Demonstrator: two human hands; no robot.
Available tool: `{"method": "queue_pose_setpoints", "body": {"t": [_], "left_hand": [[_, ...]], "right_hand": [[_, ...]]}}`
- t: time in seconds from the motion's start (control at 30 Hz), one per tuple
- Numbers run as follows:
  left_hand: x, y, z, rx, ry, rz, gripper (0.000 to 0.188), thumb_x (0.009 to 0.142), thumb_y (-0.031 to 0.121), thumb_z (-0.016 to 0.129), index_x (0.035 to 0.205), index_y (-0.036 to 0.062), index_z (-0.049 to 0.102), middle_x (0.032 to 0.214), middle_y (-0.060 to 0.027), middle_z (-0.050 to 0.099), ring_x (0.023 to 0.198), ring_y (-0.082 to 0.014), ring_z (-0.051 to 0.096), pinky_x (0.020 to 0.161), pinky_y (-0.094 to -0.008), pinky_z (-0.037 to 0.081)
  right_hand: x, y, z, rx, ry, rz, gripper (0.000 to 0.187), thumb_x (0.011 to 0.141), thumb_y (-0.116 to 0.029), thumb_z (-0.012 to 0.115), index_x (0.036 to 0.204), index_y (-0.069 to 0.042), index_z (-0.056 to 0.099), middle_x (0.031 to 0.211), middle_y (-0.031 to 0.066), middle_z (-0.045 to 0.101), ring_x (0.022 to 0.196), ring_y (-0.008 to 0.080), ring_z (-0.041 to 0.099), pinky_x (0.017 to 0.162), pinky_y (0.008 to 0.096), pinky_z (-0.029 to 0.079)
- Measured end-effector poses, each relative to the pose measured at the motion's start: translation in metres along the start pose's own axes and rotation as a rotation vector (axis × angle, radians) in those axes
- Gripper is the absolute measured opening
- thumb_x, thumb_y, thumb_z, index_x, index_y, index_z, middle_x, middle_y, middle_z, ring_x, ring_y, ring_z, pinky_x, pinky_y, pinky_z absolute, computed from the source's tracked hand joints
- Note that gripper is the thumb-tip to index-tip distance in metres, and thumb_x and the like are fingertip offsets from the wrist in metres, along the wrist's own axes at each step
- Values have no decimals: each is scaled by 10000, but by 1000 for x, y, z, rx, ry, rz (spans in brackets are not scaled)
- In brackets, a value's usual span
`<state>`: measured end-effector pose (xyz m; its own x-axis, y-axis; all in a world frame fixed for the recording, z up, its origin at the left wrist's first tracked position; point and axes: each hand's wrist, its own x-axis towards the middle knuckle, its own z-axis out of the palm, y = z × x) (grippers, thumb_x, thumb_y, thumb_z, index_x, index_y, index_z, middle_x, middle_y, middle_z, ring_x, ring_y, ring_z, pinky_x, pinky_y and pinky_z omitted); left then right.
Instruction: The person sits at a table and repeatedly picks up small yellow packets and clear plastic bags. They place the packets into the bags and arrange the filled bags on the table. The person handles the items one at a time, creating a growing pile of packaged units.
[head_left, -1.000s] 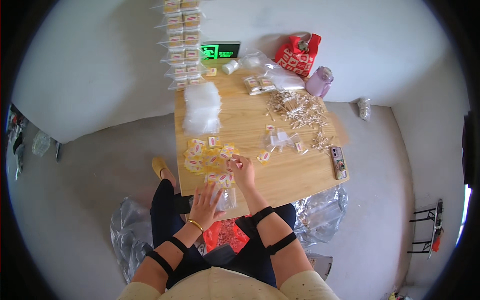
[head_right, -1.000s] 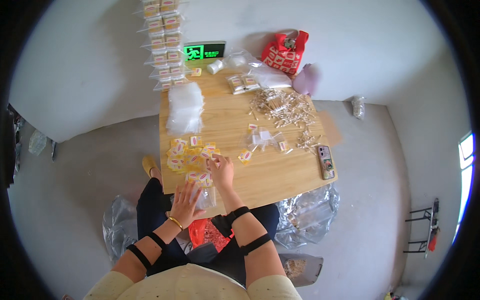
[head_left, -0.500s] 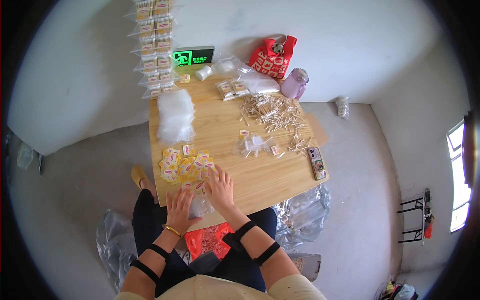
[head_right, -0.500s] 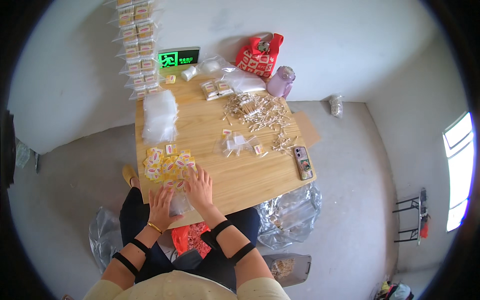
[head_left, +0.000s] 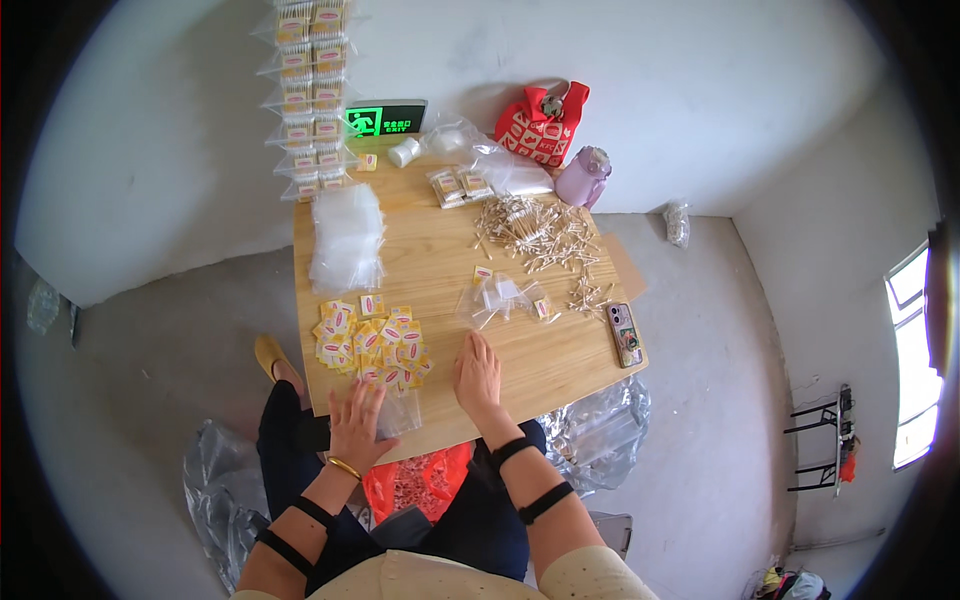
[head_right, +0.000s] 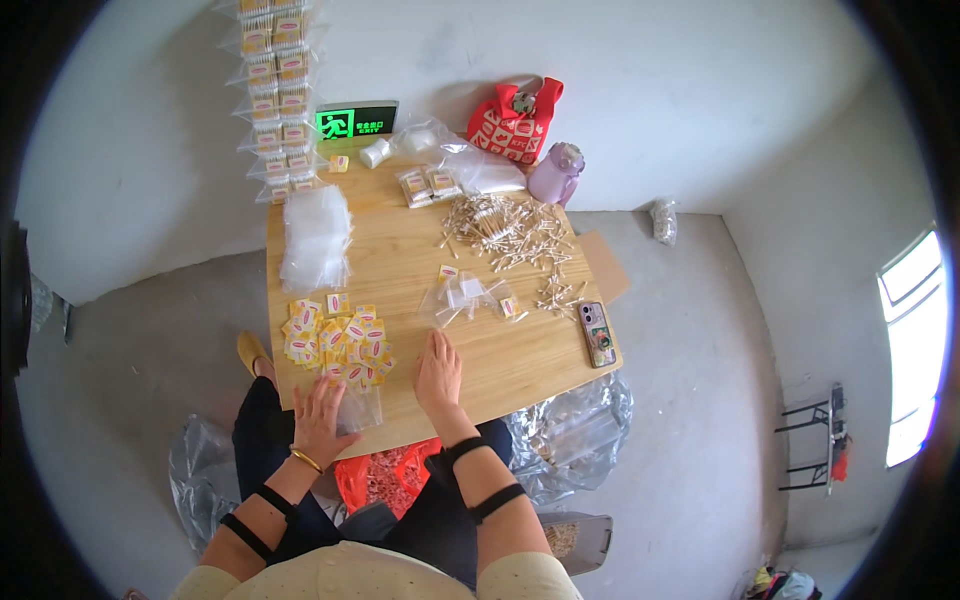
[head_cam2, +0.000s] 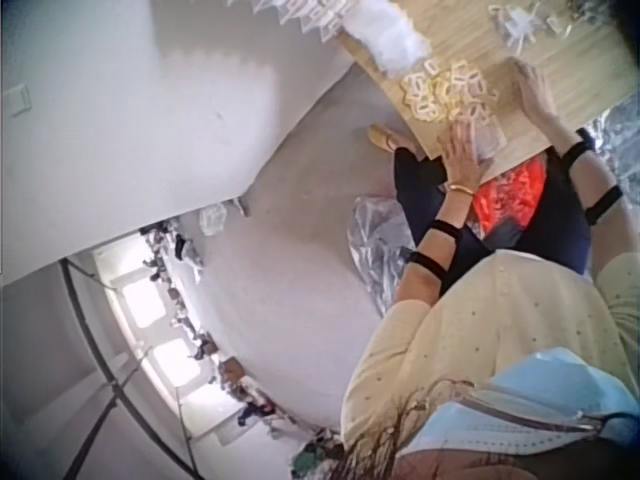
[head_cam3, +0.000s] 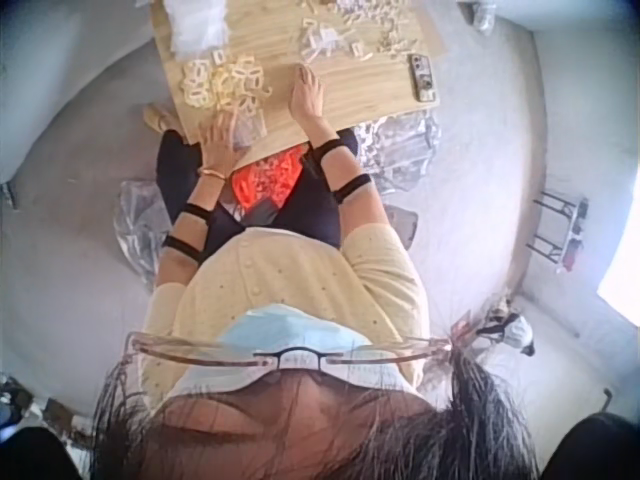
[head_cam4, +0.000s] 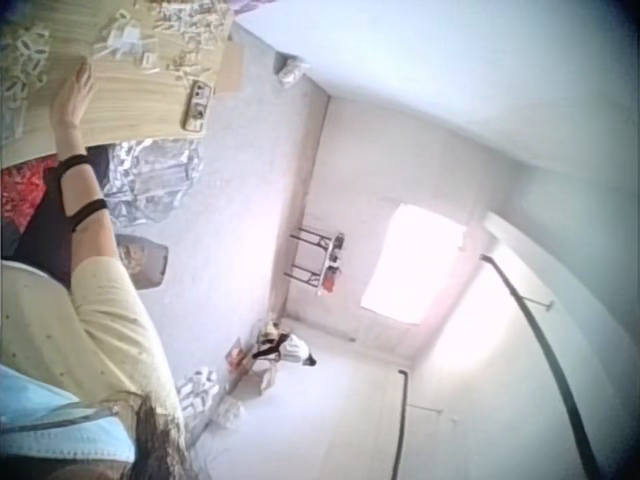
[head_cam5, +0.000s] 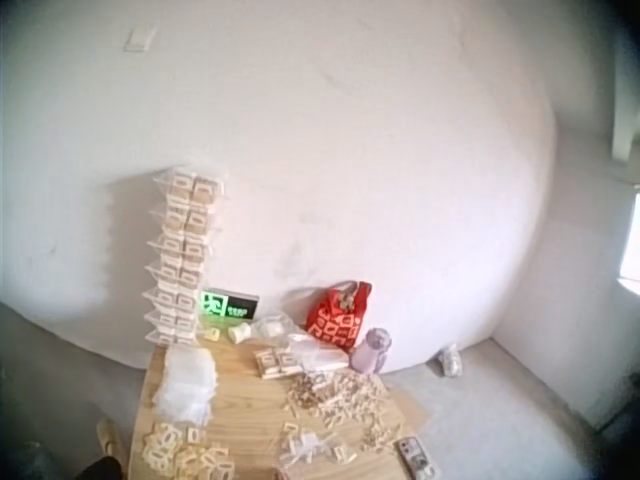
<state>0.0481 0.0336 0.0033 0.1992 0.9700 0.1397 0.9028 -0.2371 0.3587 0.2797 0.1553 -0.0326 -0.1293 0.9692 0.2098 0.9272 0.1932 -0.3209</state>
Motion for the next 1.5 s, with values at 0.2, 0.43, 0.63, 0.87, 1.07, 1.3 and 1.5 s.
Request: {"method": "queue_pose_setpoints", "body": {"t": [0.2,0.43,0.63,0.87,1.07,1.3,1.5], "left_hand": [[-7,11,1,78,-128,5,952,736,421,729,1466,37,254,1537,-195,190,1433,-374,166,1153,-559,125],[-31,19,18,48,-138,95,884,833,384,631,1471,-26,178,1528,-260,161,1426,-418,146,1163,-521,131],[-27,15,21,0,-155,136,882,844,394,629,1470,-28,173,1507,-270,196,1417,-409,176,1160,-507,150],[14,23,17,-1405,66,-448,612,920,165,606,1439,52,300,1210,-159,557,1073,-220,584,912,-368,487],[35,40,-23,-1397,-96,-369,517,874,1,620,1341,69,409,892,-65,665,761,-118,639,656,-250,529],[19,20,-28,-1205,92,-464,493,847,-17,637,1287,68,430,834,-48,674,678,-66,603,598,-197,485],[-3,-24,6,-827,-55,-462,445,801,11,679,1194,63,477,786,-50,653,656,-133,611,604,-266,489]], "right_hand": [[-22,-7,-35,133,-106,30,505,876,-211,535,1352,-58,466,1412,169,404,1280,358,398,1059,461,324],[33,6,-6,-89,-33,154,572,871,-282,560,1388,-74,431,1457,155,366,1335,331,346,1091,475,284],[-11,4,3,136,-6,103,596,865,-265,582,1377,-12,411,1405,161,434,1316,320,380,1091,434,303],[-78,-52,-78,1131,-206,-25,350,932,-60,521,1277,-7,541,1313,137,523,1252,251,469,1048,340,345],[-93,-70,-88,1400,-207,102,346,963,-91,516,1304,-31,531,1242,80,568,1203,191,499,1026,315,363],[-83,-66,-67,1734,-309,344,400,963,-110,536,1347,-14,483,1340,83,522,1202,180,513,1029,310,376],[-73,-34,-28,882,-175,200,418,860,-155,671,1247,-51,551,1151,133,584,1115,257,544,966,365,427]]}}
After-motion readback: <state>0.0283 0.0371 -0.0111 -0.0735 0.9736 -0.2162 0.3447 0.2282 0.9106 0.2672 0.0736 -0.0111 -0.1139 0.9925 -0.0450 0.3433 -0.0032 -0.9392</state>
